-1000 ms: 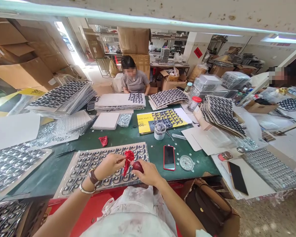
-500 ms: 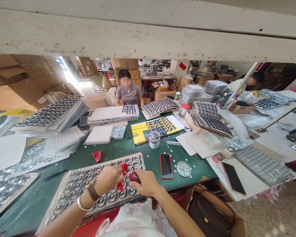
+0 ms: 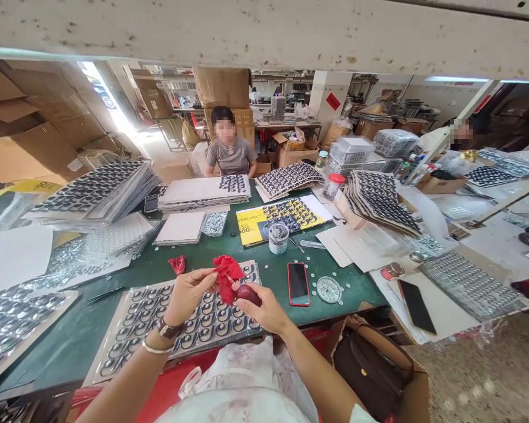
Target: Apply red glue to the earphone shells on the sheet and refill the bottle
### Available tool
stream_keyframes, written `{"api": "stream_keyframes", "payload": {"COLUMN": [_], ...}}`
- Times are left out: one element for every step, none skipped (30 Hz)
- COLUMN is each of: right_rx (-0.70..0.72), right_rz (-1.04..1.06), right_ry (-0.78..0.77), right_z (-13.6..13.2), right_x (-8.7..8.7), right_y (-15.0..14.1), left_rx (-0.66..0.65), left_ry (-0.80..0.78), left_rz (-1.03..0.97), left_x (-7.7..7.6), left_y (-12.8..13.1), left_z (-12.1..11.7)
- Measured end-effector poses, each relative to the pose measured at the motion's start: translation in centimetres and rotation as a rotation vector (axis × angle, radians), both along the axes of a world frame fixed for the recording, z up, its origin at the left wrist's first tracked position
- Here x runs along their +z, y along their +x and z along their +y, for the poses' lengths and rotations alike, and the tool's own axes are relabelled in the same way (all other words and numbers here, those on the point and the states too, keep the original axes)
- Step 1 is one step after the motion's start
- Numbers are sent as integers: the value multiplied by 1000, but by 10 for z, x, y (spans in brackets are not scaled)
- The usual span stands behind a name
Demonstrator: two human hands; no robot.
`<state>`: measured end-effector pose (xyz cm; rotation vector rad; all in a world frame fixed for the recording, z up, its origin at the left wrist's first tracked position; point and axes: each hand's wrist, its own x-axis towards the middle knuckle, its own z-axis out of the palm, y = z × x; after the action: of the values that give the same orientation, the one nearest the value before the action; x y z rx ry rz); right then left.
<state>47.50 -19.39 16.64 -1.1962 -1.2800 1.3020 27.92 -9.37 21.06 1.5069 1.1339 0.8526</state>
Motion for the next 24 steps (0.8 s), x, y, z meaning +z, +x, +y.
{"api": "stream_keyframes", "payload": {"right_rx": [10,17,22,24,28,35,42,49,54,60,62,55,39,12,-21,-58,-91,-121,-152,-184,-219,-255,-287,-313], "right_rz": [45,76,95,103,105,103,103,108,118,132,151,173,196,217,236,253,267,276,282,286,289,290,291,290], "right_ry": [-19,-30,-36,-37,-36,-36,-43,-56,-74,-96,-122,-147,-169,-185,-199,-211,-223,-235,-249,-269,-292,-317,-341,-364], "right_z": [2,3,4,6,7,7,7,7,7,6,5,3,1,-1,-3,-5,-7,-10,-13,-16,-19,-23,-27,-30], "right_x": [1,1,1,2,2,2,2,1,-1,-3,-6,-9,-14,-19,-25,-31,-37,-43,-49,-54,-59,-63,-67,-70], "right_y": [-2,-3,-5,-6,-8,-9,-10,-10,-11,-12,-12,-12,-12,-12,-12,-11,-11,-10,-10,-10,-10,-10,-10,-9], "left_rx": [-11,-24,-36,-47,-51,-45,-29,-4,30,71,116,163,215,266,312,350,375,395,403,405,403,399,396,396], "left_ry": [-25,-46,-64,-81,-93,-102,-106,-108,-108,-108,-113,-124,-139,-159,-183,-212,-240,-265,-286,-302,-313,-317,-310,-301], "left_rz": [-40,-75,-103,-128,-149,-167,-184,-198,-209,-219,-226,-227,-224,-212,-189,-157,-120,-80,-37,9,58,109,164,215], "left_x": [-1,-1,-2,-3,-4,-6,-9,-13,-17,-23,-30,-39,-48,-58,-68,-78,-88,-97,-105,-113,-120,-127,-135,-142], "left_y": [1,3,4,5,6,7,7,8,8,7,6,4,2,-2,-6,-10,-15,-21,-26,-33,-41,-50,-60,-72], "left_z": [-2,-5,-7,-10,-12,-14,-16,-17,-17,-15,-11,-4,6,18,32,48,66,83,98,112,123,131,134,134]}}
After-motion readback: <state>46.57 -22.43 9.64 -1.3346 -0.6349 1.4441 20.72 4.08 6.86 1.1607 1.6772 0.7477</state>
